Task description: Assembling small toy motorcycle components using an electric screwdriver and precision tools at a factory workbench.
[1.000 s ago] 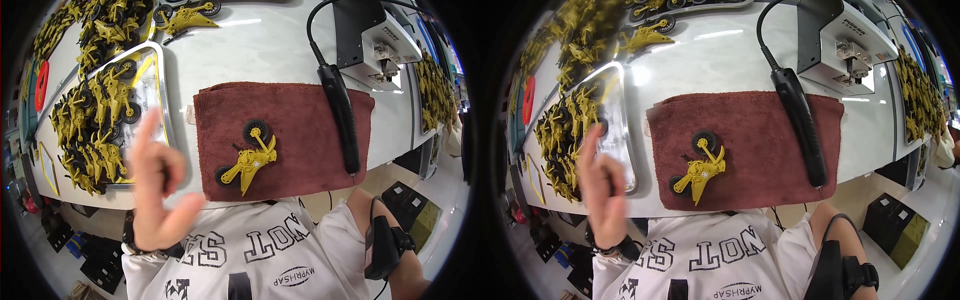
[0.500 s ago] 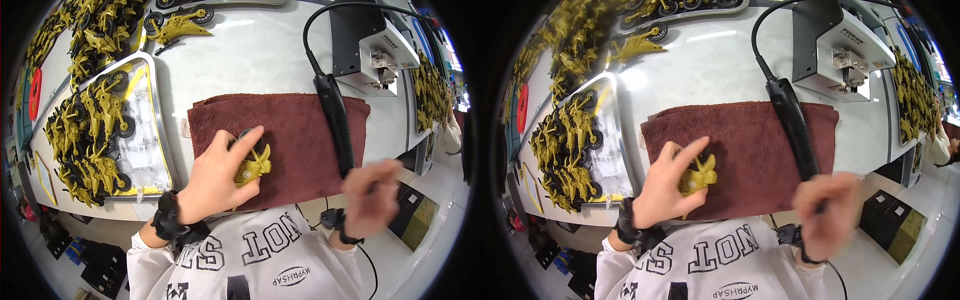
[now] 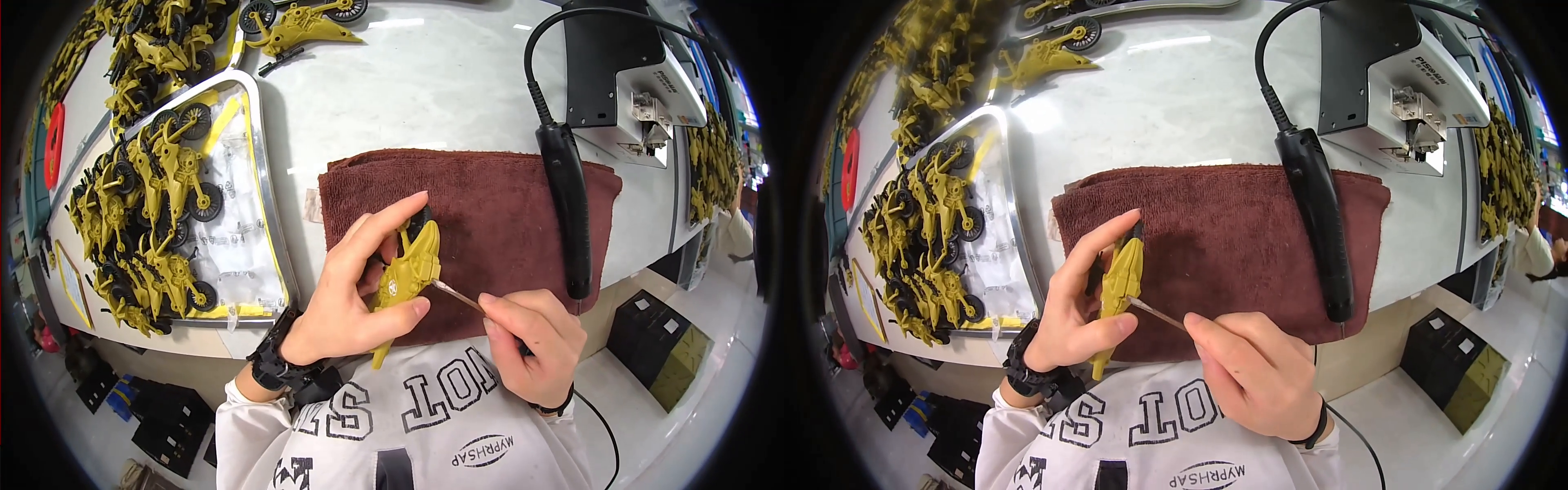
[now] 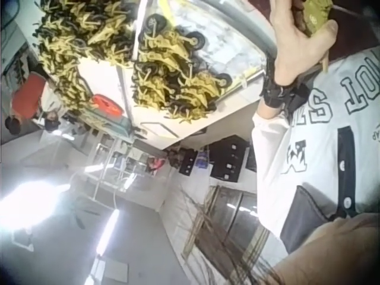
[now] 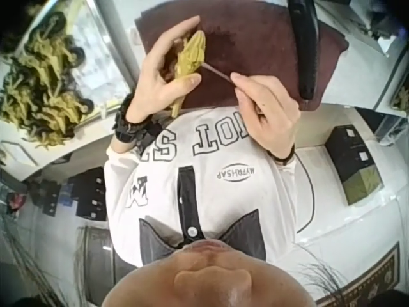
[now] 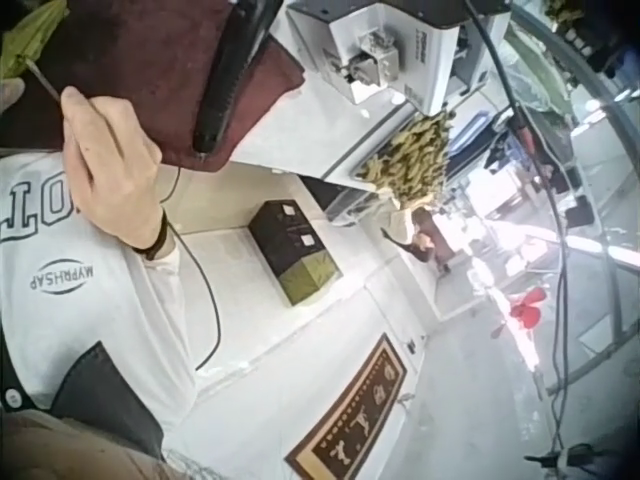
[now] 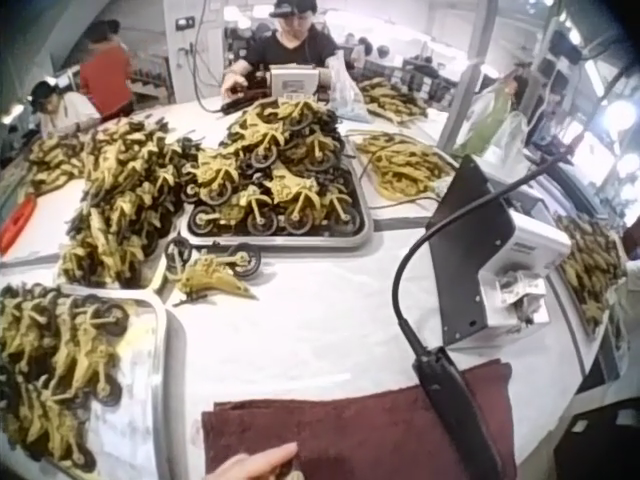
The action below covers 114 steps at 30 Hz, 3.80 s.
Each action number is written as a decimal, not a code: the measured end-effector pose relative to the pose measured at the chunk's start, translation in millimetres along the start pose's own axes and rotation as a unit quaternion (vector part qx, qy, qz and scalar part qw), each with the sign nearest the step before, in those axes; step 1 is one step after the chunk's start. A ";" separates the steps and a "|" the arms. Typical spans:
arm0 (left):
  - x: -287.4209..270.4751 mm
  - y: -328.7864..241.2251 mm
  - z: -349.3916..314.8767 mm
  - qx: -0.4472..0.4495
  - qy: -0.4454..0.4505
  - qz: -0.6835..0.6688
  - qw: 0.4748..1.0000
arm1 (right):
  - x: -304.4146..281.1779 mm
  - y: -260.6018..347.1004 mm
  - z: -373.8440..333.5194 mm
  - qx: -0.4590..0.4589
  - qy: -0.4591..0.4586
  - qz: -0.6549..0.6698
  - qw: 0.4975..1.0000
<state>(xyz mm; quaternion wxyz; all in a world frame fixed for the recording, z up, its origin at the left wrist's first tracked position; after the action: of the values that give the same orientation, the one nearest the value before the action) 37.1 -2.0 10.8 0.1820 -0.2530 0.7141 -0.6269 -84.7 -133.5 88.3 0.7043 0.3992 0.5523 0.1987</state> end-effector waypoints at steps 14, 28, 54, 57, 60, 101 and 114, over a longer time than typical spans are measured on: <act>-1.2 -10.8 4.1 0.048 0.015 0.158 0.986 | -18.6 11.5 12.2 -0.108 -0.008 -0.200 0.974; 11.6 -6.7 0.5 0.038 0.107 0.135 0.984 | -12.5 18.8 14.5 -0.184 0.151 -0.232 0.943; -43.9 -51.5 -45.2 0.118 -0.115 0.098 0.982 | 41.2 26.0 111.8 -0.025 0.509 -0.134 0.850; -38.6 -50.8 -36.6 0.106 -0.087 0.082 0.987 | 44.7 32.9 124.0 -0.056 0.493 -0.088 0.864; -28.7 -59.6 -34.9 0.179 -0.135 0.213 0.951 | 51.1 32.3 133.8 -0.051 0.507 -0.122 0.851; -39.2 -34.0 -40.7 0.063 -0.121 0.131 0.982 | 63.0 27.3 138.6 -0.013 0.570 -0.167 0.805; -29.4 -47.1 -42.3 0.172 -0.128 0.251 0.944 | 63.5 23.1 135.0 0.026 0.635 -0.141 0.759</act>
<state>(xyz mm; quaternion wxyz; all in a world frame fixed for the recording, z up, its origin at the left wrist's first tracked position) 42.6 45.3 61.8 0.4639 -0.1088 0.6062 -0.6367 65.2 -120.1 76.6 0.2016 0.1176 0.9281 0.2902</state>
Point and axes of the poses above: each hand's wrist, its own z-axis towards the middle knuckle, its own x-axis out of the palm, y = z × x, the point moved 6 cm from there along z, towards the middle knuckle, and after that the axes turned 5 degrees about x, right-handed, at the moved point
